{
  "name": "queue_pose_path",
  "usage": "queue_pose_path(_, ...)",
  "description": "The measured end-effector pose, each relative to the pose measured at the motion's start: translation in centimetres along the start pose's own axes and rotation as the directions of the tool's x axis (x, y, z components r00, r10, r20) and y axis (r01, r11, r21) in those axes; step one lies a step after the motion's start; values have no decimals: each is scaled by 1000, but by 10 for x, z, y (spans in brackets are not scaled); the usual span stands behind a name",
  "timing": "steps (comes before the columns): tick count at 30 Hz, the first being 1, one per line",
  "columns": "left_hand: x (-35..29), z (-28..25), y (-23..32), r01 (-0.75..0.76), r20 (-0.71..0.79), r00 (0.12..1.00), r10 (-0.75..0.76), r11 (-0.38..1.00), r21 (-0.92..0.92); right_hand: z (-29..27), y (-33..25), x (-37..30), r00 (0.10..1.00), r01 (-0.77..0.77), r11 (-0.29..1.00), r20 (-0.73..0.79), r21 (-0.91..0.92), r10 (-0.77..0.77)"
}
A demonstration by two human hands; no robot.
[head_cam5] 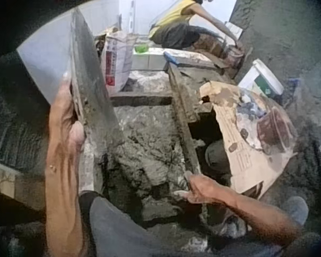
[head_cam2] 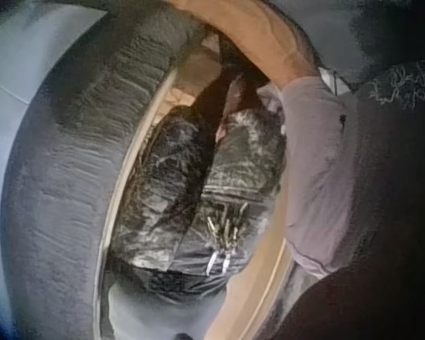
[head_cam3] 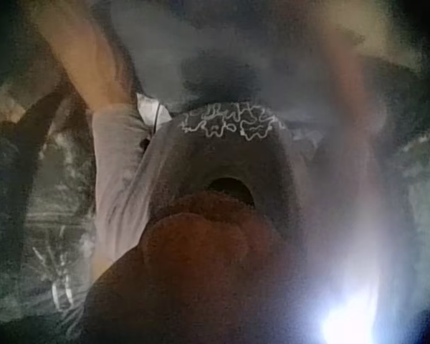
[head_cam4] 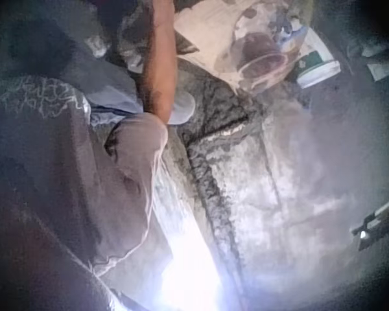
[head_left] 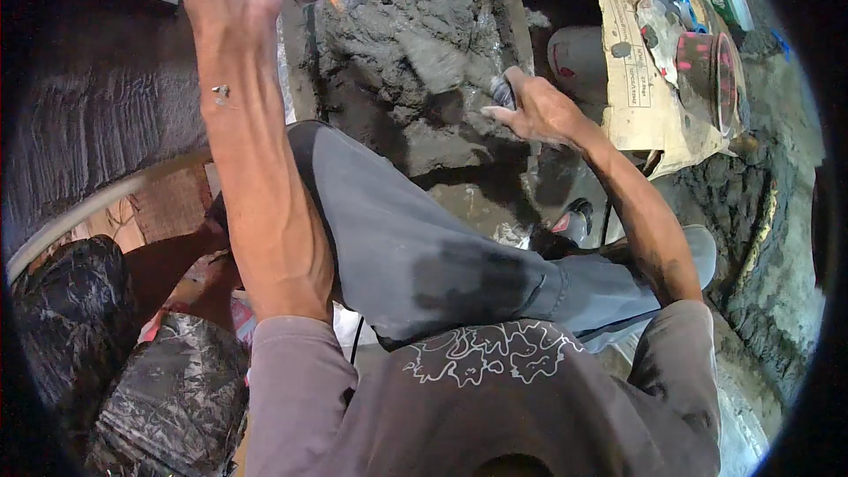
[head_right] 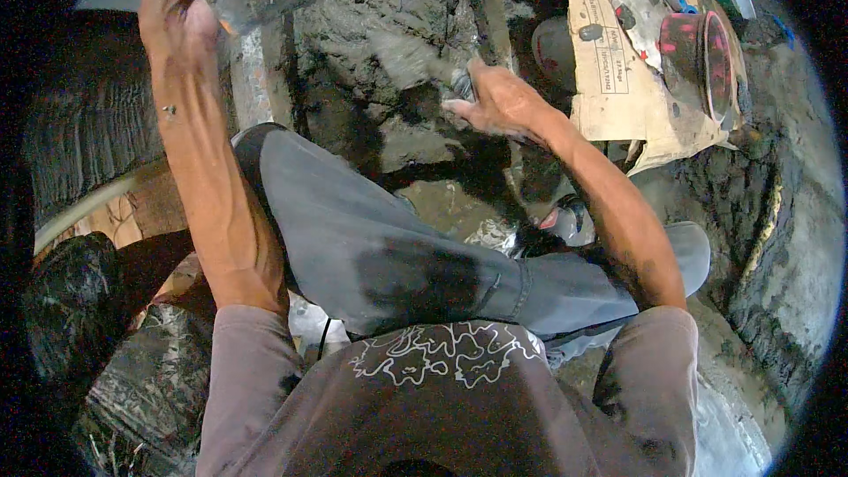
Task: The person applies dry cement powder from a container onto a floor surface by hand, refills the container from a bag, and then mixes and works wet cement mortar in a tray using a trowel while holding a float.
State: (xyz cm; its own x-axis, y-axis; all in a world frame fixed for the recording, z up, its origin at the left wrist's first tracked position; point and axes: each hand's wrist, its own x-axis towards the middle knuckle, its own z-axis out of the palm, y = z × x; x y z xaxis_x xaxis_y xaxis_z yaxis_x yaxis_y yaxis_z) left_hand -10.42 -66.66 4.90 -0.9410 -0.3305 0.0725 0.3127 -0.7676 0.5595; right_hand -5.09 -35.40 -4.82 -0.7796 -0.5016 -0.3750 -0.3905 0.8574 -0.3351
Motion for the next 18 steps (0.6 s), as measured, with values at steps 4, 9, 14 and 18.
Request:
queue_pose_path(4, -9, 4, 16, -9, 42, 999, 8, 1000, 12, 46, 5, 22, 954, 6, 896, 265, 445, -138)
queue_pose_path(9, -17, 9, 3, 20, 102, 995, -24, 999, 39, 91, 34, 56, 725, -36, 923, 646, 382, -238)
queue_pose_path(14, -6, -2, 21, 33, 133, 991, -31, 999, -15, 66, 21, 68, 767, 151, 966, 591, 211, -249)
queue_pose_path(18, -10, 1, 18, 75, 78, 994, -78, 996, 44, 57, 47, 58, 938, 237, 960, 291, -150, -186)
